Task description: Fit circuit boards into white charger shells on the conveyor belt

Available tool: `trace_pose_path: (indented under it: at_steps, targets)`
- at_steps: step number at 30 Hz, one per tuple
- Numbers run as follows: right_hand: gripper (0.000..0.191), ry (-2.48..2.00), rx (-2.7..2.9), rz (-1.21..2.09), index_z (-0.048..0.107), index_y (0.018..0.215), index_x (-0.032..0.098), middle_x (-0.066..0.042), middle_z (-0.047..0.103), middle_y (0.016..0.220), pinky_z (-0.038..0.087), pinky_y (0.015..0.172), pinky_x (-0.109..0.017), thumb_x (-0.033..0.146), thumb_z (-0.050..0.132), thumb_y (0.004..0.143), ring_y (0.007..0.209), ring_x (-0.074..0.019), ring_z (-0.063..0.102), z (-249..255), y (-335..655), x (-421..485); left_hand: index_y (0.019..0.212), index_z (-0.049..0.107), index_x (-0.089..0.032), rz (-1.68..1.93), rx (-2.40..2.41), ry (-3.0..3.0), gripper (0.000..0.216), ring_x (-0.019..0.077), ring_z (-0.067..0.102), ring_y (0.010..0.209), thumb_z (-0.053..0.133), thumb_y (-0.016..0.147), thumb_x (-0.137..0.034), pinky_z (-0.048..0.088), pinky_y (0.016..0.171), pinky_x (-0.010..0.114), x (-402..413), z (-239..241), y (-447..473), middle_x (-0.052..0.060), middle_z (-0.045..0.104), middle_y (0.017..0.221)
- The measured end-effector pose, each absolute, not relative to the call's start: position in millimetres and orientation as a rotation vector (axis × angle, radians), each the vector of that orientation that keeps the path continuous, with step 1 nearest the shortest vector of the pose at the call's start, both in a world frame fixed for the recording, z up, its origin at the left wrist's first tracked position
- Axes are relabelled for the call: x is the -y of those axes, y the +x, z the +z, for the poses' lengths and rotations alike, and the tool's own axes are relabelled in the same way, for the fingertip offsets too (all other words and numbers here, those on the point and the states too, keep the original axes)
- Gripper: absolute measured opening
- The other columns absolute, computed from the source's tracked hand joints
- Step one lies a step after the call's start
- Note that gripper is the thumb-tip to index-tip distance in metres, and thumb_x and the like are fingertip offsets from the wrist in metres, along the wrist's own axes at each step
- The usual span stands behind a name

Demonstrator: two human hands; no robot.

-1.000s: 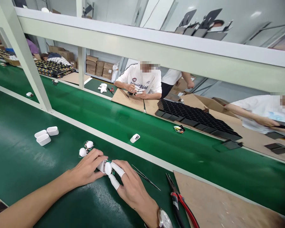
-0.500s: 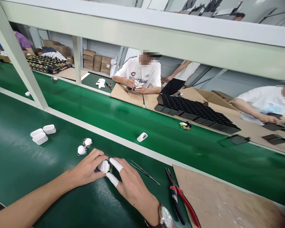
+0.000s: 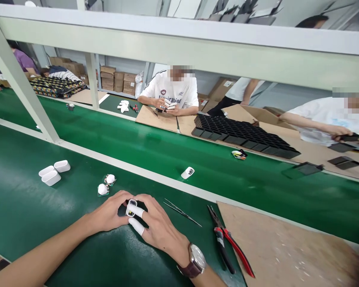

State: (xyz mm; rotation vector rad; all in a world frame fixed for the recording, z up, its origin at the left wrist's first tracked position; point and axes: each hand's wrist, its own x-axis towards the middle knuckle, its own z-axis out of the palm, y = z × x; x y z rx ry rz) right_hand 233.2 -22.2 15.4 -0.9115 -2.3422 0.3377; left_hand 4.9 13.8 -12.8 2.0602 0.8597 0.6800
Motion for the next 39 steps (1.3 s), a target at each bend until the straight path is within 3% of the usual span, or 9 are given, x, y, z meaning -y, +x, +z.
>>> trace_pose_path:
  at_steps: [4, 6, 14, 20, 25, 29, 33, 36, 39]
  targets:
    - [0.030, -0.939, 2.437, 0.273, 0.062, 0.131, 0.024, -0.015, 0.062, 0.130, 0.056, 0.098, -0.053, 0.015, 0.055, 0.103, 0.123, -0.0327, 0.058, 18.3, 232.9, 23.0, 0.152, 0.033, -0.030, 0.667, -0.850, 2.012, 0.075, 0.0244, 0.067, 0.120, 0.072, 0.089, -0.018, 0.055, 0.105, 0.041, -11.6, -14.9, 3.5, 0.008, 0.066, 0.136]
    - [0.029, -0.975, 2.389, 0.346, 0.061, 0.131, 0.025, -0.013, 0.063, 0.129, 0.057, 0.097, -0.051, 0.017, 0.055, 0.104, 0.119, -0.0306, 0.061, 17.6, 234.8, 20.2, 0.153, 0.030, -0.030, 0.667, -0.828, 2.040, 0.074, 0.0243, 0.067, 0.122, 0.068, 0.091, -0.016, 0.056, 0.104, 0.040, -9.6, -14.0, 2.8, 0.008, 0.066, 0.138]
    - [0.037, -1.139, 2.049, 0.419, 0.055, 0.142, 0.028, -0.010, 0.068, 0.120, 0.062, 0.092, -0.043, 0.019, 0.045, 0.108, 0.106, -0.0242, 0.069, -14.7, 248.0, 5.0, 0.116, 0.061, -0.024, 0.910, -0.745, 2.464, 0.013, 0.0206, 0.068, 0.103, 0.061, 0.105, -0.019, 0.058, 0.089, 0.034, -11.6, -11.5, 2.6, 0.009, 0.066, 0.119]
    - [0.046, -1.154, 1.962, 0.535, 0.055, 0.145, 0.026, -0.008, 0.070, 0.115, 0.060, 0.096, -0.045, 0.013, 0.049, 0.101, 0.104, -0.0225, 0.069, -32.9, 245.3, -1.5, 0.102, 0.064, -0.023, 0.903, -0.709, 2.442, 0.010, 0.0185, 0.068, 0.098, 0.060, 0.104, -0.014, 0.056, 0.081, 0.031, -6.9, -2.7, 5.6, 0.008, 0.068, 0.115]
    - [0.035, -1.167, 1.800, 0.692, 0.065, 0.135, 0.023, -0.005, 0.074, 0.101, 0.060, 0.091, -0.043, 0.023, 0.055, 0.101, 0.092, -0.0216, 0.071, -44.5, 245.2, -10.4, 0.096, 0.065, -0.022, 0.835, -0.758, 2.400, 0.007, 0.0184, 0.069, 0.092, 0.062, 0.102, -0.021, 0.056, 0.078, 0.031, -20.1, 13.7, 6.7, 0.007, 0.070, 0.105]
    - [0.033, -1.154, 1.781, 0.739, 0.069, 0.133, 0.024, -0.007, 0.076, 0.106, 0.061, 0.091, -0.043, 0.031, 0.052, 0.105, 0.095, -0.0230, 0.072, -45.7, 248.0, -12.9, 0.094, 0.069, -0.023, 0.748, -1.082, 2.494, 0.012, 0.0203, 0.070, 0.102, 0.062, 0.102, -0.028, 0.057, 0.092, 0.033, -94.3, 37.5, 0.3, 0.007, 0.072, 0.110]
    - [0.037, -1.153, 1.857, 0.706, 0.069, 0.135, 0.026, -0.008, 0.076, 0.109, 0.062, 0.090, -0.045, 0.030, 0.046, 0.106, 0.098, -0.0243, 0.073, -43.5, 254.4, -11.0, 0.086, 0.069, -0.018, 0.776, -1.459, 2.439, 0.016, 0.0237, 0.071, 0.091, 0.060, 0.098, -0.023, 0.059, 0.089, 0.040, -182.3, 48.0, -8.0, 0.011, 0.071, 0.101]
    - [0.041, -1.160, 1.916, 0.616, 0.066, 0.139, 0.026, -0.009, 0.077, 0.107, 0.064, 0.085, -0.043, 0.026, 0.042, 0.106, 0.094, -0.0241, 0.074, -45.9, 258.8, -9.7, 0.098, 0.071, -0.015, 0.729, -1.593, 2.405, 0.010, 0.0227, 0.073, 0.088, 0.066, 0.095, -0.023, 0.060, 0.088, 0.041, -208.6, 44.0, -17.0, 0.009, 0.074, 0.098]
    - [0.043, -1.153, 1.964, 0.495, 0.065, 0.140, 0.028, -0.010, 0.077, 0.113, 0.065, 0.087, -0.045, 0.024, 0.042, 0.104, 0.098, -0.0253, 0.075, -52.4, 260.3, -10.2, 0.128, 0.068, -0.017, 0.672, -1.635, 2.416, 0.036, 0.0235, 0.074, 0.101, 0.069, 0.093, -0.026, 0.060, 0.093, 0.038, -195.6, 45.4, -43.3, 0.011, 0.075, 0.120]
